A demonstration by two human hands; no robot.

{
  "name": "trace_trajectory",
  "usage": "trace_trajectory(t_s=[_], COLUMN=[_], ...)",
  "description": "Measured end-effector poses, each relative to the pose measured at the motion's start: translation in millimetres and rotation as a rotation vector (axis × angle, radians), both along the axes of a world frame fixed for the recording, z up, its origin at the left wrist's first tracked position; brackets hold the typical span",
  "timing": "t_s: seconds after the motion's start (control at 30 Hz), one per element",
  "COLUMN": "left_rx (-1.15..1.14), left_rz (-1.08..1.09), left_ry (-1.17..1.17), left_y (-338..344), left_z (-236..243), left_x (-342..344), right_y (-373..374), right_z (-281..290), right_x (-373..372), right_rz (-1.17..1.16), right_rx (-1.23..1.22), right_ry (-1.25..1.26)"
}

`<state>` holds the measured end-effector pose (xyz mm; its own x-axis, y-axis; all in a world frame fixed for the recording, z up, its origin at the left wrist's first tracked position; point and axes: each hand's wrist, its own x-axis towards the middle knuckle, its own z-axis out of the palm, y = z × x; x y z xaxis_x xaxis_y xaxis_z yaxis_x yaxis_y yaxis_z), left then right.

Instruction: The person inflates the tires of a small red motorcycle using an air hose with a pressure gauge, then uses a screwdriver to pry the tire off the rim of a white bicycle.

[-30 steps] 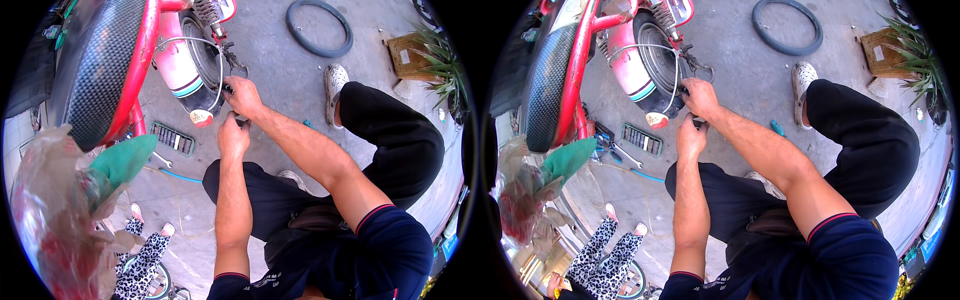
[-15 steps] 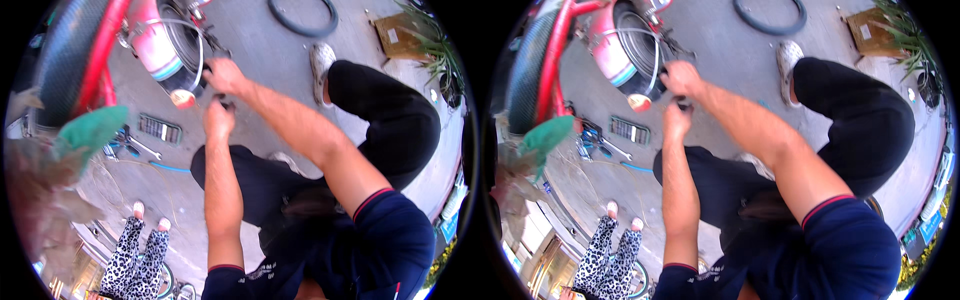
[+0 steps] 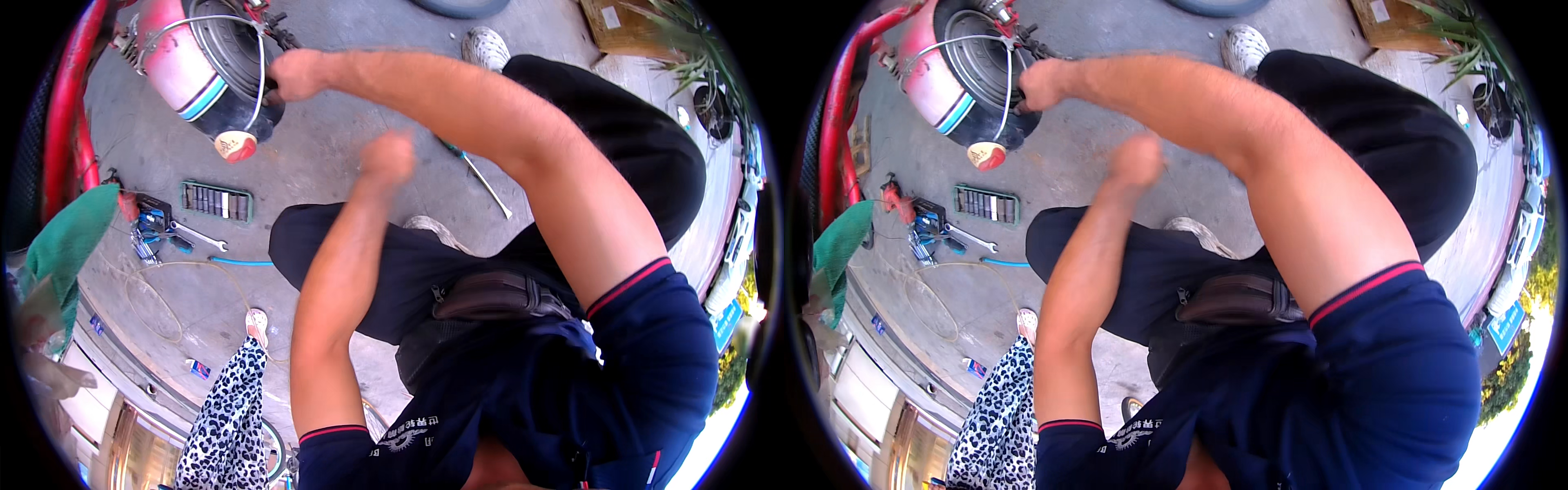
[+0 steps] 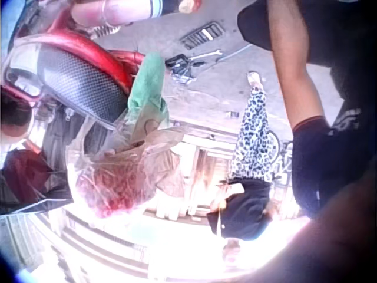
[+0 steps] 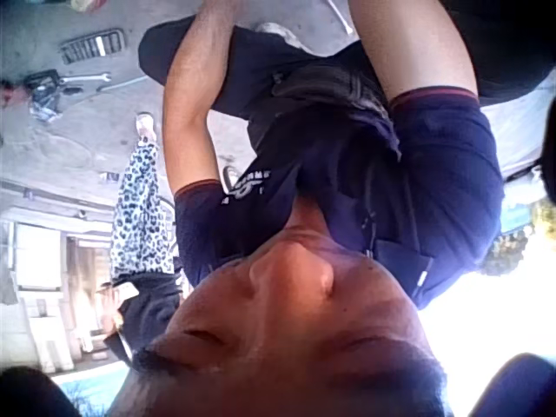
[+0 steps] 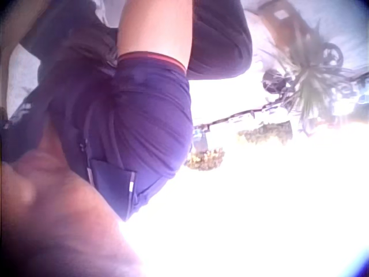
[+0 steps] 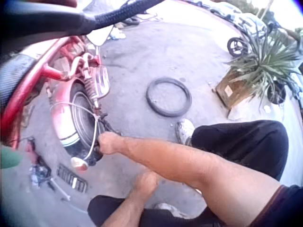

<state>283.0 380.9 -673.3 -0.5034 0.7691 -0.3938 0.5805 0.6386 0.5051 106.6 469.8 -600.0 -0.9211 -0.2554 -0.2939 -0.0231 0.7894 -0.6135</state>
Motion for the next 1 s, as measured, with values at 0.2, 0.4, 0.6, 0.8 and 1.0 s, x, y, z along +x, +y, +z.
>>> trace_trajectory(t_s=[0.2, 0.4, 0.6, 0.8, 1.0], left_rx=[-0.157, -0.185, -0.223, -0.126, -0.24], left_rz=[-0.419, -0.54, -0.124, 0.681, 0.96], left_ry=[0.149, 0.151, -0.134, 0.168, 0.132], left_y=[56.1, 54.2, -63.9, -281.8, -417.3], left_z=[-61.0, -42.5, 122.7, 218.8, 134.9], left_x=[78.8, 59.3, -51.1, -40.8, 49.7], right_y=[-2.1, -17.0, -6.4, -25.6, -75.1], right_z=[-1.2, 17.9, -33.1, -58.8, 22.9], right_x=[-0.2, 31.2, 5.1, -7.9, -58.9], right_rz=[-0.167, -0.227, -0.277, -0.506, -0.848], right_rx=[-0.282, -0.043, -0.1, -0.095, -0.238], right_ry=[-0.462, 0.038, -0.076, -0.099, -0.771])
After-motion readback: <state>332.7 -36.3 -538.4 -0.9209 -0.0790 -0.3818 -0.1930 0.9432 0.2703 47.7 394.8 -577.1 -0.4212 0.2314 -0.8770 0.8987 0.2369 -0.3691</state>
